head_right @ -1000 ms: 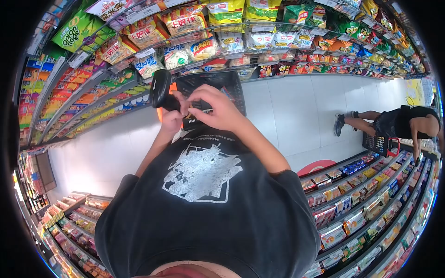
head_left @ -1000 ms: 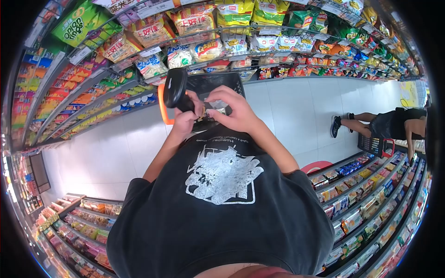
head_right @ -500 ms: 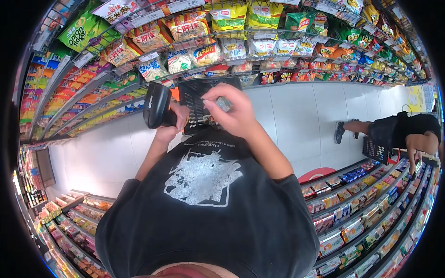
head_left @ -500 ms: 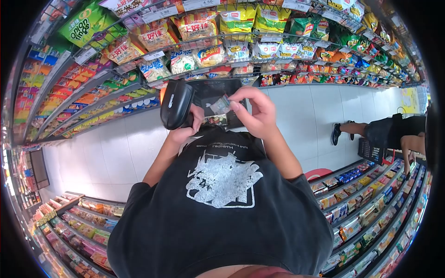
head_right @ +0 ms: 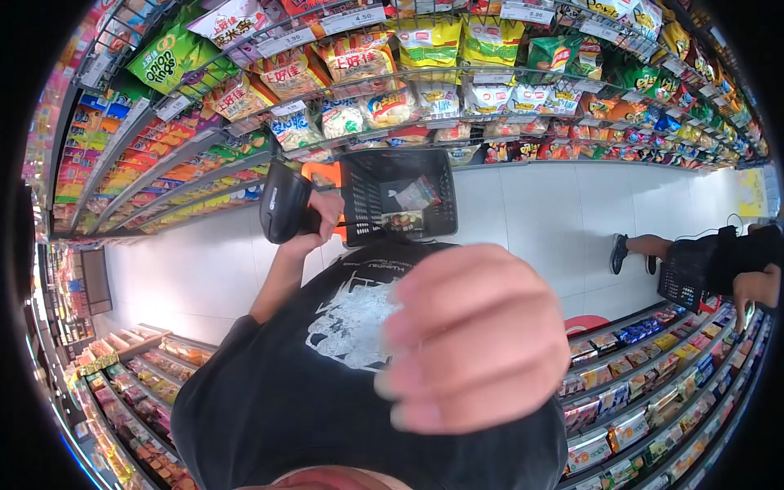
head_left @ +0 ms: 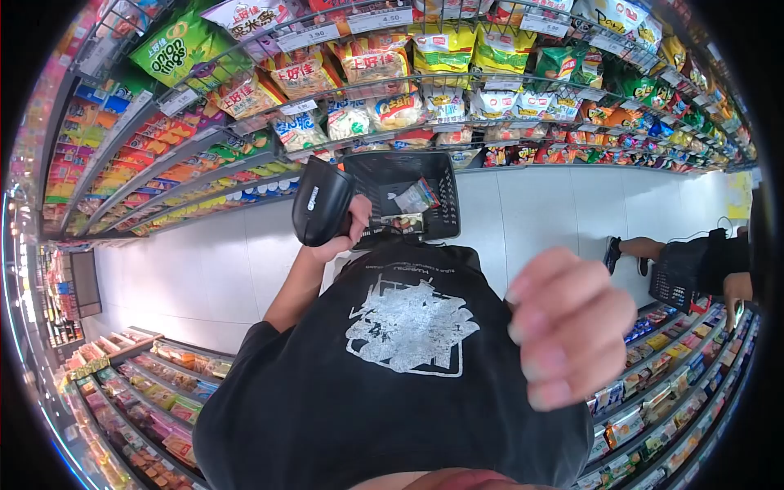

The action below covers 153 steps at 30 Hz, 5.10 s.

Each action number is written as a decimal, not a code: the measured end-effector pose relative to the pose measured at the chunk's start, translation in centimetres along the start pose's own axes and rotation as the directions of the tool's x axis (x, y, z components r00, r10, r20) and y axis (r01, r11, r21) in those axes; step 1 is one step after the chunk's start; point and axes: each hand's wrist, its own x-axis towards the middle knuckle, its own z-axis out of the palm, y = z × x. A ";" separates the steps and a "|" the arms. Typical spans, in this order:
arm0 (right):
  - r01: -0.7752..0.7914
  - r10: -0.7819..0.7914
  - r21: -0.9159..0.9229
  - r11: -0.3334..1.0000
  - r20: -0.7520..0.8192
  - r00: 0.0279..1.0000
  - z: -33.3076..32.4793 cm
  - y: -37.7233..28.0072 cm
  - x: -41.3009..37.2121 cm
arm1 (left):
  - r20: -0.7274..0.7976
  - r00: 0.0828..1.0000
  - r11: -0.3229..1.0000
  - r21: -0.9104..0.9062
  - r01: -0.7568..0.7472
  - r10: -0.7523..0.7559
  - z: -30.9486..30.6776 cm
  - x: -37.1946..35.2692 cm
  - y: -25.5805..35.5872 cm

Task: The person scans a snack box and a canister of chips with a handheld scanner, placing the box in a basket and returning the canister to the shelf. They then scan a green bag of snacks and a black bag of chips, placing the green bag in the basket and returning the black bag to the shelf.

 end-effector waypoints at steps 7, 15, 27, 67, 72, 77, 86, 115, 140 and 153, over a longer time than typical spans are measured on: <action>0.136 -0.121 0.093 0.986 -0.150 0.981 -0.3 -2.3 1.4 | -0.032 0.993 0.992 -0.057 0.111 -0.113 0.8 -0.8 0.2; 0.237 -0.260 -0.127 0.963 -0.209 0.943 -2.8 -5.1 2.5 | -0.012 0.987 0.982 -0.097 0.159 -0.161 1.1 -2.3 -0.3; 0.335 -0.343 -0.073 0.939 -0.236 0.909 -0.8 -2.5 5.1 | 0.034 0.995 0.995 -0.030 0.097 -0.096 0.3 -3.9 -0.7; 0.305 -0.323 -0.111 0.946 -0.242 0.915 -0.1 -0.3 3.9 | 0.005 0.954 0.954 0.018 0.299 -0.299 1.4 -4.4 -0.4; 0.259 -0.272 -0.083 0.962 -0.243 0.931 0.3 0.0 4.2 | -0.057 0.926 0.912 0.161 0.378 -0.374 1.9 -5.8 -0.1; 0.294 -0.305 -0.083 0.952 -0.240 0.921 0.9 1.2 4.0 | -0.032 0.973 0.954 0.191 0.231 -0.229 1.3 -6.8 -1.3; 0.267 -0.277 -0.075 0.961 -0.256 0.926 2.5 3.2 4.2 | -0.089 0.975 0.965 0.149 0.214 -0.202 0.2 -6.9 0.4; 0.255 -0.287 -0.148 0.956 -0.267 0.920 2.4 4.2 5.2 | -0.043 0.957 0.925 0.247 0.290 -0.288 -3.0 -5.4 0.1; 0.256 -0.297 -0.181 0.950 -0.256 0.920 1.7 3.2 5.5 | 0.152 0.970 0.970 0.182 0.162 -0.191 -4.0 -4.4 -2.0; 0.237 -0.278 -0.184 0.954 -0.245 0.929 2.6 4.6 6.8 | -0.003 0.924 0.922 0.069 0.381 -0.382 -2.1 -3.8 -0.7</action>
